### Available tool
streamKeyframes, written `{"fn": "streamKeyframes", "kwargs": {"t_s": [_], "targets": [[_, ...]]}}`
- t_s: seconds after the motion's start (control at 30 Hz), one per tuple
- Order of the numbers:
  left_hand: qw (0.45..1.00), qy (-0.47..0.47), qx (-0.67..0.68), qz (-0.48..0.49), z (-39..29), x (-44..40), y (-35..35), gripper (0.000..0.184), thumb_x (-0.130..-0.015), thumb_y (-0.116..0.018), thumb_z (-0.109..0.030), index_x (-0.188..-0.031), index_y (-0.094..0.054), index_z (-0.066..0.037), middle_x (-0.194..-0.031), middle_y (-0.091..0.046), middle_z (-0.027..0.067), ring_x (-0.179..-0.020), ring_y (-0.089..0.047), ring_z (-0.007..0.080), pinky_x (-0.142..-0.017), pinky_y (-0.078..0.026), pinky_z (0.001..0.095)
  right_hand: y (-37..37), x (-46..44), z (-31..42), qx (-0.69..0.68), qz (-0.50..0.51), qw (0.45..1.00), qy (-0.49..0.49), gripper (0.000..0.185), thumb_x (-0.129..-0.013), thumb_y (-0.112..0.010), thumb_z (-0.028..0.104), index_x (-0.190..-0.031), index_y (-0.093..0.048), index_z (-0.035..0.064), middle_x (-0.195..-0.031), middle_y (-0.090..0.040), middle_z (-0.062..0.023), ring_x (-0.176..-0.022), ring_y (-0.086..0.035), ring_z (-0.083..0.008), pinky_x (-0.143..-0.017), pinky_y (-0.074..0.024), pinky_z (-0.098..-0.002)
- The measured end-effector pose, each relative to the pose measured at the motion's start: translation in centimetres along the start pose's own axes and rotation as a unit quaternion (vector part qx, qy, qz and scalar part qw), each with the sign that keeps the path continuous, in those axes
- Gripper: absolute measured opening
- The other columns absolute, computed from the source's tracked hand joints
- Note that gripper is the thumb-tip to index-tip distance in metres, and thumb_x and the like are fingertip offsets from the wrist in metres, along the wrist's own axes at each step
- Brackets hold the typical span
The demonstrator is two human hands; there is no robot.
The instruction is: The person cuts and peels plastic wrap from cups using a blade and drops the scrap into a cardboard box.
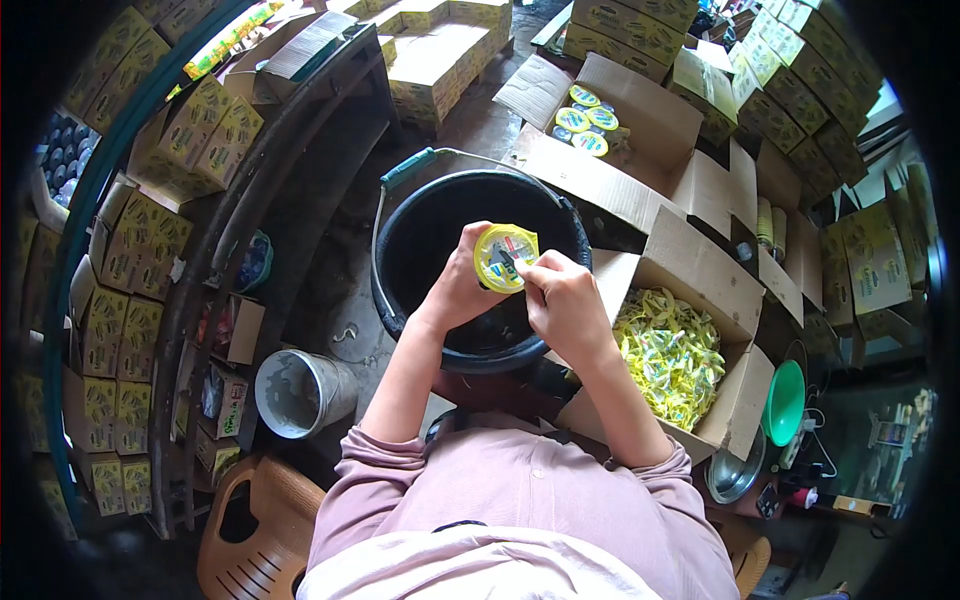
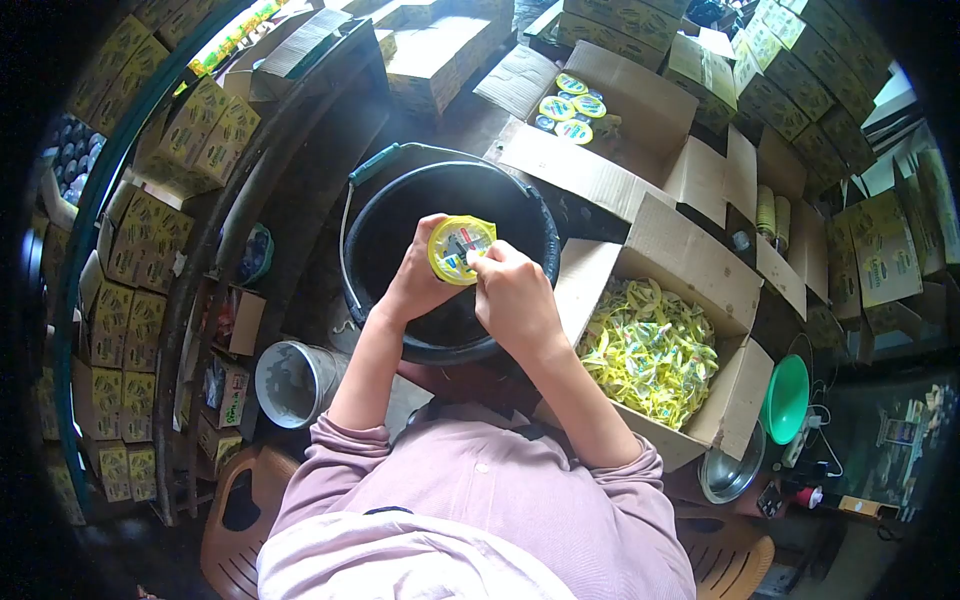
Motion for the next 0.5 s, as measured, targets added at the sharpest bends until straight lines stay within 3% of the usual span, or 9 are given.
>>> {"fn": "streamKeyframes", "kwargs": {"t_s": [0.3,0.5], "targets": [[0.999,0.027,-0.037,0.007,1.0,0.1,0.1,0.073,-0.059,-0.075,-0.005,-0.116,-0.029,-0.007,-0.104,-0.051,0.0178,-0.100,-0.052,0.0321,-0.085,-0.044,0.0349,-0.5,0.2,-1.3,0.015,0.045,0.999,-0.014,0.019,-0.071,-0.054,0.000,-0.087,-0.063,0.0010,-0.081,-0.057,-0.0138,-0.073,-0.059,-0.0298,-0.070,-0.0473,-0.0377],[0.997,0.056,-0.057,0.005,1.0,0.2,0.1,0.073,-0.059,-0.075,-0.006,-0.116,-0.030,-0.006,-0.105,-0.050,0.0181,-0.102,-0.051,0.0325,-0.088,-0.042,0.0358,0.6,1.7,-2.0,-0.044,0.033,0.998,-0.035,0.019,-0.071,-0.055,0.000,-0.088,-0.064,0.0014,-0.079,-0.057,-0.0130,-0.071,-0.058,-0.0298,-0.067,-0.0467,-0.0363]]}}
Point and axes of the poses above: each hand's wrist, its own x-axis away from the middle knuckle, its own y-axis out of the back of the hand, z = x × y, the point moved 2 cm from there along -x, towards the middle knuckle
